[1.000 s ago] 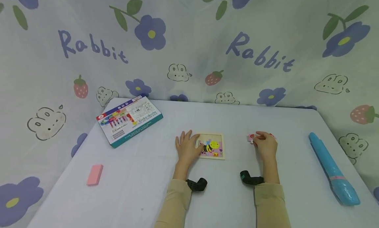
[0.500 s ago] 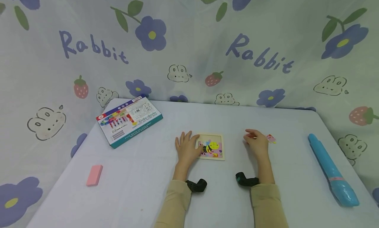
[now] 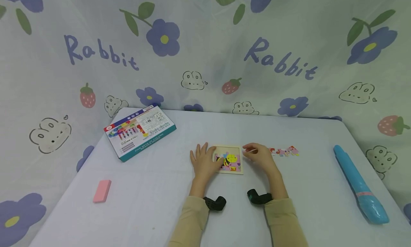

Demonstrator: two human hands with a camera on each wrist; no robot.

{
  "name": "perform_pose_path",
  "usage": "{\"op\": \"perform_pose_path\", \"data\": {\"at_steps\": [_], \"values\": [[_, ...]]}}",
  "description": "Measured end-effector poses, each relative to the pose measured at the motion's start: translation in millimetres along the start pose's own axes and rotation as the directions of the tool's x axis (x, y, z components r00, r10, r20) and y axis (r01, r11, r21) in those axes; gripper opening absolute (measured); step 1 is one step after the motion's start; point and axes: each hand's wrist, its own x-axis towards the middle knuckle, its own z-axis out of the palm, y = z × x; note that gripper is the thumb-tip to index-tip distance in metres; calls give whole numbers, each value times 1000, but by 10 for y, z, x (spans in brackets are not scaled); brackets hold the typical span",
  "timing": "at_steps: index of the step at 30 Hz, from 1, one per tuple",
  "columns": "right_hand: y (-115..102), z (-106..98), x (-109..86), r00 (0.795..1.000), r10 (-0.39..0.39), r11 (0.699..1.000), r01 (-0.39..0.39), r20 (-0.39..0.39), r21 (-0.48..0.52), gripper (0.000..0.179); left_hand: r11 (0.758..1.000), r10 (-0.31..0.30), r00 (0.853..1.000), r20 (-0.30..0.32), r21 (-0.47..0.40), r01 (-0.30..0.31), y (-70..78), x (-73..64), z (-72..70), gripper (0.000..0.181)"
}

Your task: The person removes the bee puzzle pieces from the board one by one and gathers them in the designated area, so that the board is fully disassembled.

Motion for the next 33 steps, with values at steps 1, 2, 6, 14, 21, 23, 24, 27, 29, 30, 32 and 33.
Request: {"op": "perform_pose_path", "data": {"at_steps": [1,2,6,14,21,23,24,27,29,30,32,33], "values": [[-11,19,0,1000,-13,1000,14,21,-14,26,1000,-5,1000,-1,9,5,8,-2,4,55],[-20,37,1,999,-28,999,29,40,-33,25,1000,-8,1000,-1,16,8,16,-4,6,57],[-42,94,7,989,-96,987,109,111,-118,27,999,-11,1000,-4,35,11,34,-12,8,61],[-43,144,6,983,-116,962,147,141,-230,30,999,-15,1000,4,42,15,37,-11,14,62],[-40,167,15,980,-135,971,160,145,-177,29,999,-21,1000,7,32,21,35,-7,30,62],[-45,173,11,979,-147,975,168,143,-147,27,999,-17,1000,2,32,17,33,-12,34,62],[-45,174,11,978,-152,976,171,140,-133,25,999,-16,1000,0,32,16,32,-14,37,62],[-45,170,1,980,-147,984,158,132,-78,19,999,-12,1000,-6,33,12,30,-21,39,61],[-51,157,-8,983,-130,990,137,131,-39,16,999,-11,1000,-9,31,12,32,-21,35,61],[-53,144,-12,984,-121,992,125,132,-25,16,999,-11,1000,-8,30,11,32,-21,33,61],[-62,111,-21,987,-98,995,98,125,7,17,1000,-10,1000,-6,28,10,34,-20,30,61],[-65,90,-25,989,-87,996,86,119,16,18,1000,-10,1000,-5,25,10,34,-19,29,61]]}}
